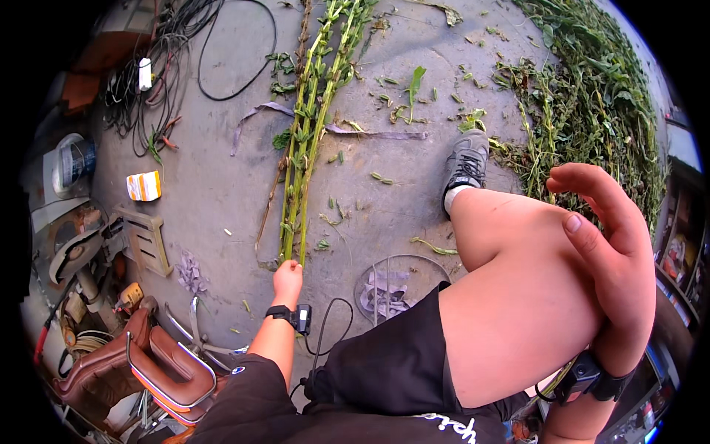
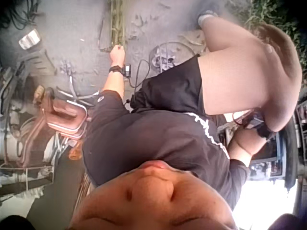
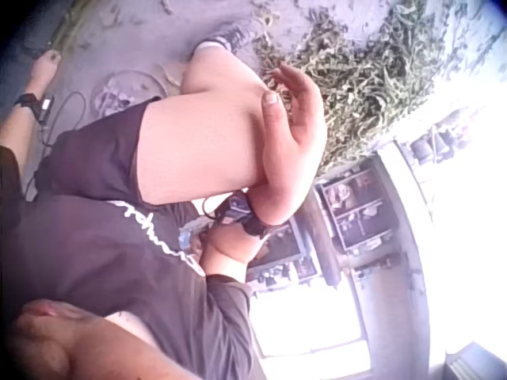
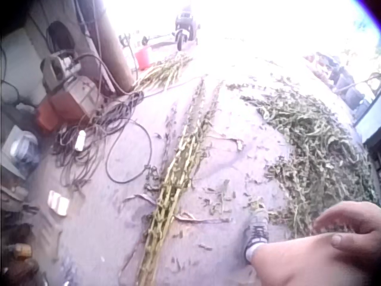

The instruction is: The person sits on a concrete floor and strips leaves and small pods from long green plant stems by hand. They pick up individual stems from a large pile, pull off the foliage, and place the cleaned stems onto a separate pile on the floor.

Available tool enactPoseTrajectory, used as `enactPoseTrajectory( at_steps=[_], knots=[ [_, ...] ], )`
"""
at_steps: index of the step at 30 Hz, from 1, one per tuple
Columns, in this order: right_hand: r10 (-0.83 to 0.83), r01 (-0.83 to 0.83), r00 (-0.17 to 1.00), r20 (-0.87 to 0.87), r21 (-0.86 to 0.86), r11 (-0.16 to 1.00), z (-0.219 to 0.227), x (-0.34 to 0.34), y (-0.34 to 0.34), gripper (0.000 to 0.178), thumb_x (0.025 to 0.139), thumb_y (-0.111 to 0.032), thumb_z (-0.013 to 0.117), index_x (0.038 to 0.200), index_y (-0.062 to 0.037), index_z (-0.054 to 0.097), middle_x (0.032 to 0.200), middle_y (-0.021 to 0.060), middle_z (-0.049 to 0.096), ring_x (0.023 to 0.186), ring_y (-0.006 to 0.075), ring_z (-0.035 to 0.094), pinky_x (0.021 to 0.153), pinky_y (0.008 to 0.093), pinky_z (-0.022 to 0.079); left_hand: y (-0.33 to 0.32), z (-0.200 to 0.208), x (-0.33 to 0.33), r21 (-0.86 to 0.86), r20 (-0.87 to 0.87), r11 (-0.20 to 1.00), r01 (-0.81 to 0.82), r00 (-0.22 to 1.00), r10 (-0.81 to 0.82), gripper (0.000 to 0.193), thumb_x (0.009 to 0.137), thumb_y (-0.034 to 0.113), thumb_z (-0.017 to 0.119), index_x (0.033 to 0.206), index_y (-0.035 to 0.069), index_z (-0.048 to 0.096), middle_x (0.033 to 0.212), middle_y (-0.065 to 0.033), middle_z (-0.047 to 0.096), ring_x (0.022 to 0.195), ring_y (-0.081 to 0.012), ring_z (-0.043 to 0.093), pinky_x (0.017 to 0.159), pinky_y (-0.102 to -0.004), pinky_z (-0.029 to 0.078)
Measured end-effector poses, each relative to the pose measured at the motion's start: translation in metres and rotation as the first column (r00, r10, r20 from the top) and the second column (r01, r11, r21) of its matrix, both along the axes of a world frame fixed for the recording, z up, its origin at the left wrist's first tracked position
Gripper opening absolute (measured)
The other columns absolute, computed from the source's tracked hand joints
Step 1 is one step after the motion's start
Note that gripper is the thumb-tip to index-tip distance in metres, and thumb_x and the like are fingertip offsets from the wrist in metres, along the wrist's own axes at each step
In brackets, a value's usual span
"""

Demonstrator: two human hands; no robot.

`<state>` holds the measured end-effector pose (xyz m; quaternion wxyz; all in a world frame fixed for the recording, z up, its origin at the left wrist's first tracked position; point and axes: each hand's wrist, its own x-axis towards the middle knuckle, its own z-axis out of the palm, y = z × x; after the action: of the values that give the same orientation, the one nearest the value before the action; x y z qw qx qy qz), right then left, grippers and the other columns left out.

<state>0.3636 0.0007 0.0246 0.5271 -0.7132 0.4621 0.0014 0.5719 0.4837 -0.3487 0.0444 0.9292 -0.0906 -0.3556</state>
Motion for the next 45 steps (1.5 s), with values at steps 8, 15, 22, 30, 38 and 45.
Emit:
enactPoseTrajectory(
  at_steps=[8,15,22,30,38,45],
  knots=[
    [0.023,-0.025,0.991,-0.133,-0.006,1.0,0.005,0.005,0.003,0.043,0.088,-0.014,0.058,0.128,0.0025,0.055,0.124,0.0136,0.061,0.124,0.0223,0.053,0.113,0.0373,0.029,0.023,-0.035,-0.052,-0.051,-0.797,-0.241,-0.969,-0.106,0.595,0.048,0.1,0.031,0.056,0.138,0.005,0.042,0.148,-0.0166,0.045,0.134,-0.0329,0.047,0.112,-0.0532,0.037],
    [0.035,-0.038,0.985,-0.169,-0.012,0.999,0.004,0.01,0.0,0.044,0.086,-0.012,0.061,0.127,0.0034,0.056,0.125,0.0139,0.061,0.123,0.0229,0.053,0.112,0.0362,0.032,0.041,-0.054,-0.041,-0.162,-0.76,-0.491,-0.856,-0.21,0.615,0.036,0.105,0.031,0.045,0.121,-0.001,0.044,0.118,-0.0157,0.055,0.119,-0.0309,0.056,0.11,-0.0488,0.045],
    [0.085,-0.094,0.982,-0.166,-0.047,0.994,0.005,0.011,-0.002,0.041,0.085,-0.01,0.061,0.123,0.0041,0.058,0.119,0.0127,0.063,0.119,0.0218,0.055,0.107,0.0341,0.036,0.07,-0.07,-0.017,-0.047,-0.7,-0.425,-0.904,-0.274,0.659,0.057,0.103,0.041,0.048,0.144,0.006,0.029,0.142,-0.015,0.044,0.136,-0.0307,0.044,0.114,-0.0516,0.035],
    [0.099,-0.115,0.985,-0.139,-0.115,0.987,0.005,0.015,-0.002,0.04,0.085,-0.02,0.066,0.117,0.0037,0.061,0.109,0.0127,0.066,0.109,0.0239,0.061,0.101,0.0345,0.043,0.067,-0.084,0.013,-0.098,-0.708,-0.298,-0.95,-0.144,0.691,0.047,0.099,0.044,0.052,0.129,0.007,0.054,0.13,-0.0103,0.055,0.118,-0.028,0.052,0.107,-0.0507,0.04],
    [0.199,-0.242,0.955,-0.222,-0.186,0.952,0.008,0.024,-0.007,0.038,0.079,-0.012,0.066,0.114,0.0021,0.063,0.11,0.0181,0.067,0.106,0.0334,0.063,0.097,0.0396,0.047,0.033,-0.035,0.034,0.114,-0.429,0.173,-0.978,0.109,0.897,0.058,0.101,0.045,0.049,0.139,0.001,0.044,0.141,-0.0146,0.05,0.134,-0.0316,0.045,0.108,-0.0506,0.037],
    [0.151,-0.176,0.966,-0.21,-0.102,0.979,0.01,0.021,-0.009,0.038,0.078,-0.011,0.065,0.115,0.0001,0.063,0.11,0.0182,0.066,0.105,0.0359,0.063,0.094,0.0416,0.049,-0.071,-0.025,0.096,-0.25,0.178,0.962,0.111,0.982,-0.067,0.1,0.076,0.042,0.081,0.151,0.001,0.029,0.152,-0.0265,0.034,0.141,-0.0387,0.034,0.114,-0.0492,0.031]
  ],
)
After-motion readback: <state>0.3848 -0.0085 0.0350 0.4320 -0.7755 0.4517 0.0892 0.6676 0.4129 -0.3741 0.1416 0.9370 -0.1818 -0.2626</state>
